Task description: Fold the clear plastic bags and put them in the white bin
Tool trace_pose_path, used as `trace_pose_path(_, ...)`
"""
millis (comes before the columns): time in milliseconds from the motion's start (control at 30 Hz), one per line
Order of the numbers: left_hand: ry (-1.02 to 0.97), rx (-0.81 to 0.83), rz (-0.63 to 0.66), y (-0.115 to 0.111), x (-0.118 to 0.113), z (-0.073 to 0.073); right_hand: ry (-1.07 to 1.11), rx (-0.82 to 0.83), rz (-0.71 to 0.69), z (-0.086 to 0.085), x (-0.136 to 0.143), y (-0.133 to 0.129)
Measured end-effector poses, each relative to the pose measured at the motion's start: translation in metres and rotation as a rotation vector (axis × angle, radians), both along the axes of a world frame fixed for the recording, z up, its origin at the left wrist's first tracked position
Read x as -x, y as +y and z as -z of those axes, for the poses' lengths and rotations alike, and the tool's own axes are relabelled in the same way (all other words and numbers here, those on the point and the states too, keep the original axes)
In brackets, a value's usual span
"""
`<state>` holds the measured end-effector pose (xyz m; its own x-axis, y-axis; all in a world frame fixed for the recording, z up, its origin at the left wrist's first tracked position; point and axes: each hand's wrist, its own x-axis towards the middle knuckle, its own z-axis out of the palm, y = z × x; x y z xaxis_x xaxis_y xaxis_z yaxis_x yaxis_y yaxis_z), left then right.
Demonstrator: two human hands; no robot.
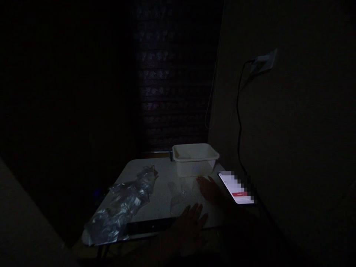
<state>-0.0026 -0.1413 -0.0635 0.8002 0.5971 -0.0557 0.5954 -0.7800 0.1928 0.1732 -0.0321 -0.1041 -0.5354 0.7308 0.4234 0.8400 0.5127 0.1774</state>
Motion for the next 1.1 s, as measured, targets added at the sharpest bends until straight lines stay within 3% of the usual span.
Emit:
trace_pose_path(100, -0.057, 0.007, 0.005, 0.002, 0.000, 0.000, -0.026, 0.071, -0.068, -0.005, 0.004, -0.008)
trace_pose_path(200, -0.113, 0.001, -0.115, 0.004, 0.002, 0.000, -0.049, 0.125, -0.109, -0.001, 0.005, -0.014)
trace_pose_path(300, -0.079, -0.036, -0.243, 0.007, 0.009, 0.002, -0.016, 0.108, -0.076, 0.008, 0.004, -0.015)
trace_pose_path(400, -0.003, -0.113, -0.269, 0.013, 0.020, 0.004, 0.023, 0.082, -0.049, 0.015, 0.004, -0.015)
trace_pose_path(633, 0.141, -0.294, -0.445, 0.035, 0.049, -0.003, 0.012, 0.083, 0.050, 0.004, 0.003, -0.018)
trace_pose_path(767, 0.214, -0.315, -0.540, 0.044, 0.063, -0.005, 0.027, 0.048, 0.106, 0.004, -0.002, -0.013)
trace_pose_path(867, 0.193, -0.311, -0.578, 0.046, 0.067, -0.005, 0.088, 0.007, 0.070, 0.005, -0.007, -0.012)
trace_pose_path(1000, 0.108, -0.259, -0.610, 0.045, 0.058, -0.008, 0.149, 0.012, 0.044, -0.009, 0.000, -0.017)
trace_pose_path(1100, 0.097, -0.233, -0.646, 0.044, 0.052, -0.007, 0.103, 0.112, -0.005, -0.027, 0.020, -0.022)
